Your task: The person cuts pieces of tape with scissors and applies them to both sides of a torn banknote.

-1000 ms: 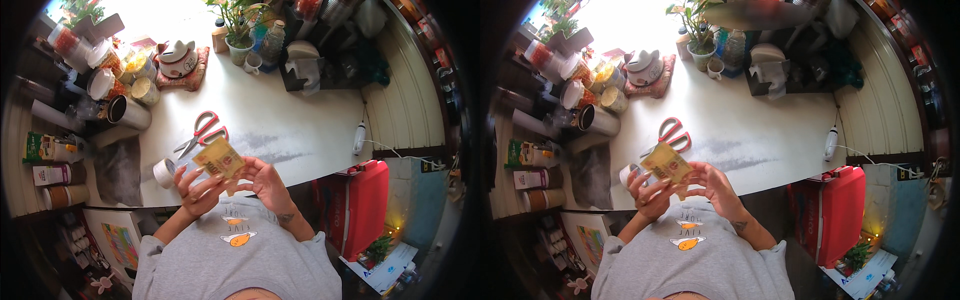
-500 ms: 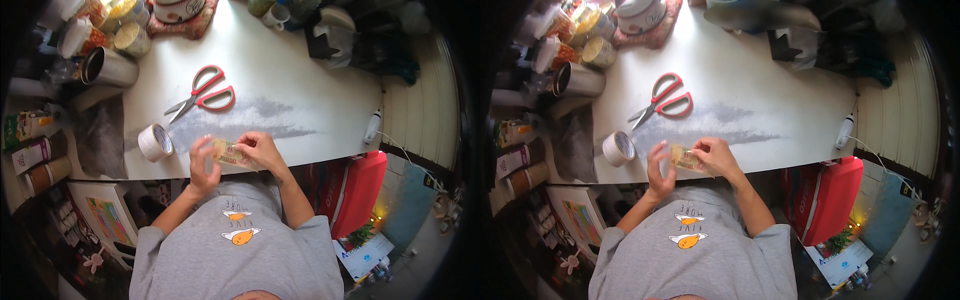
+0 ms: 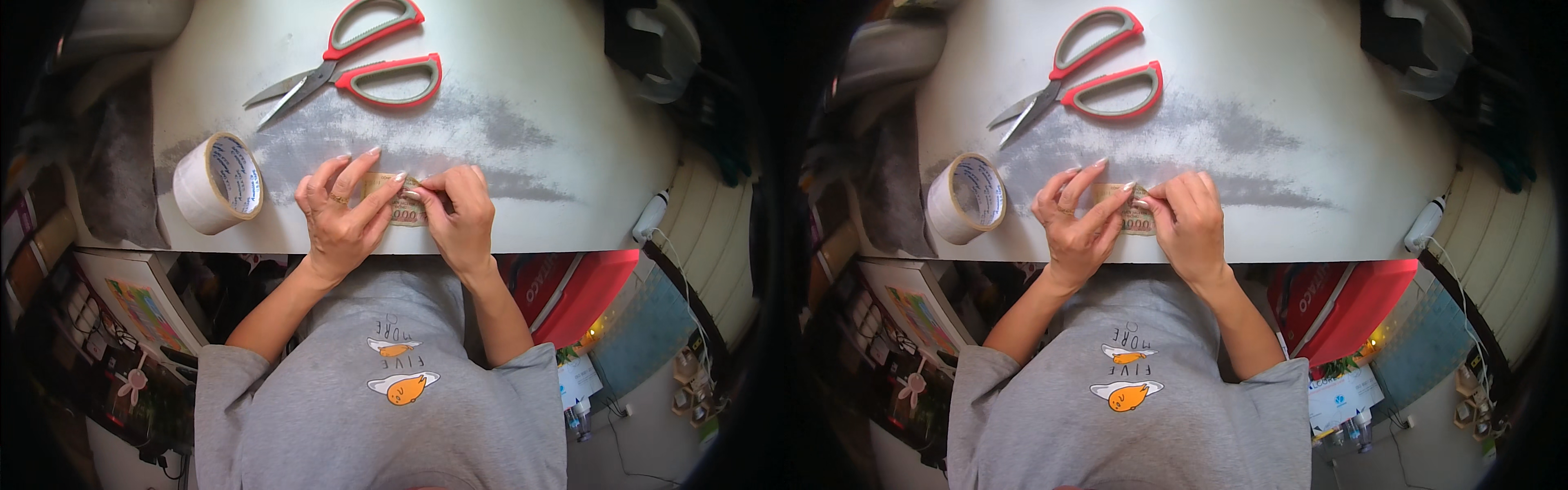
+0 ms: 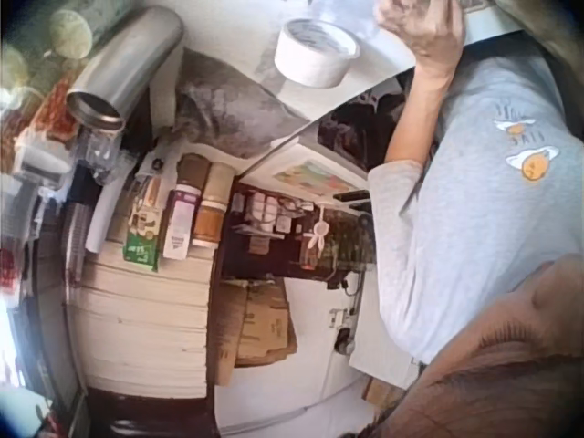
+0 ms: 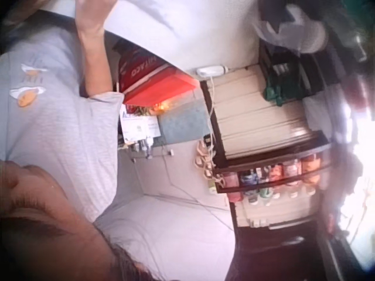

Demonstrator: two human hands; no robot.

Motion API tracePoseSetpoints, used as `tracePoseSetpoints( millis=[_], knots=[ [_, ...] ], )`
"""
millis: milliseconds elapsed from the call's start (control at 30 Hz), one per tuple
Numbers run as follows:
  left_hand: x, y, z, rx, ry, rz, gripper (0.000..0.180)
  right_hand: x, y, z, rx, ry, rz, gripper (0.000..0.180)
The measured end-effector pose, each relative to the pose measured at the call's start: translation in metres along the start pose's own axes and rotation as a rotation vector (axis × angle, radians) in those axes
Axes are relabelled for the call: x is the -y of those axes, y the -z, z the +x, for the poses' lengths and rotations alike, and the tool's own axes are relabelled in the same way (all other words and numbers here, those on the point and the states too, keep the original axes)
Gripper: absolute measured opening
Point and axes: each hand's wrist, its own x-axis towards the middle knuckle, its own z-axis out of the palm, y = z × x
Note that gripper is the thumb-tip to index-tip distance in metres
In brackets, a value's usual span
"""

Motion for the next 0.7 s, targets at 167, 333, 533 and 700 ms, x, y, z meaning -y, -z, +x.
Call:
tracePoseSetpoints(
  millis=[167, 333, 533, 700],
  knots=[
    [0.0, -0.001, -0.005, 0.018, 0.045, 0.065, 0.036, -0.006, -0.005, -0.004, -0.087, 0.108, -0.028, 0.014],
    [-0.001, -0.002, -0.007, 0.024, 0.067, 0.102, 0.037, -0.011, -0.01, -0.008, -0.127, 0.146, -0.024, 0.017],
    [-0.004, -0.006, -0.008, 0.0, 0.066, 0.135, 0.038, -0.017, -0.013, -0.01, -0.161, 0.226, -0.032, 0.019],
    [-0.006, -0.004, -0.013, 0.056, 0.043, 0.219, 0.038, -0.019, -0.013, -0.009, -0.155, 0.267, -0.039, 0.019]
  ],
)
